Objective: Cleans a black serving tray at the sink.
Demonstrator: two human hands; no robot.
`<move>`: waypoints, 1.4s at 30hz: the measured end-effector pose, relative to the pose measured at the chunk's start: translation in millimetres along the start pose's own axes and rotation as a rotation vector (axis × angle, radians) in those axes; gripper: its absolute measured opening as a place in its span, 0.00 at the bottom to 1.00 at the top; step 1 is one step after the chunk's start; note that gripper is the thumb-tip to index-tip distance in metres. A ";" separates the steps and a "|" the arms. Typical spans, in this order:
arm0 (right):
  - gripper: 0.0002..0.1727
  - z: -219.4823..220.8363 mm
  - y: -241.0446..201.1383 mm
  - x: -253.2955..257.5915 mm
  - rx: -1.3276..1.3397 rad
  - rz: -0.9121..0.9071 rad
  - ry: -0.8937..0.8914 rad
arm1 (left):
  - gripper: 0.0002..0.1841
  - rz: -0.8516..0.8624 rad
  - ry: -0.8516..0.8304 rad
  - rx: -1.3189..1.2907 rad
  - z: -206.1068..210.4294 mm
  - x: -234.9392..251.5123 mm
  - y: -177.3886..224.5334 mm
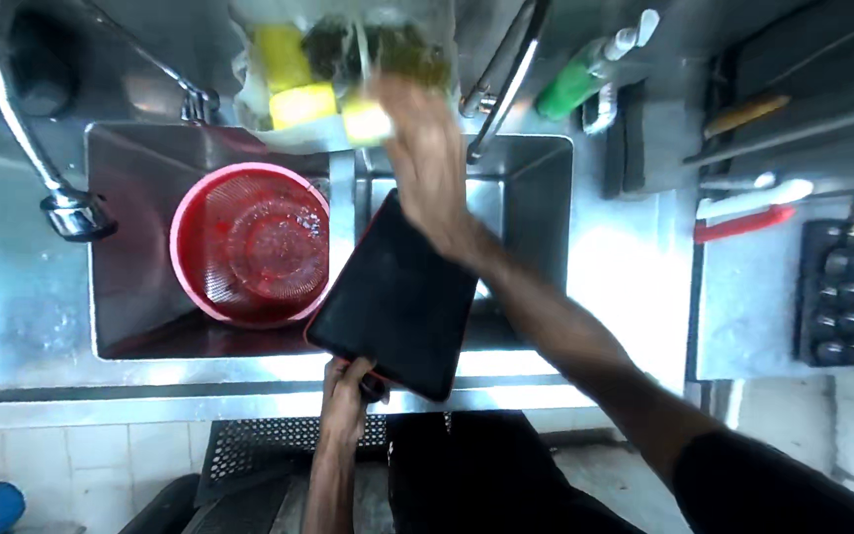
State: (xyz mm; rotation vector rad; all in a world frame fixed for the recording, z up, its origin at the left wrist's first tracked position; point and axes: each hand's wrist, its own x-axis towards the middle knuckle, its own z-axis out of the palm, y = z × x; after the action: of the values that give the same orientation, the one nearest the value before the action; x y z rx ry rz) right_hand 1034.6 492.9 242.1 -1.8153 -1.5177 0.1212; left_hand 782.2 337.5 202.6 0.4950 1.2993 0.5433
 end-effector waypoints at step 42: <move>0.14 50.3 77.9 -145.1 0.433 0.001 -0.248 | 0.05 -0.039 -0.215 0.410 88.2 111.9 38.1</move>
State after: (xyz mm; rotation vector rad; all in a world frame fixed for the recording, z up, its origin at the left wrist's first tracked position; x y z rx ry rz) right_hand 1029.3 388.6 105.2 -1.4914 -1.5146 0.6450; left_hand 885.0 434.1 159.4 0.8419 1.2109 0.1808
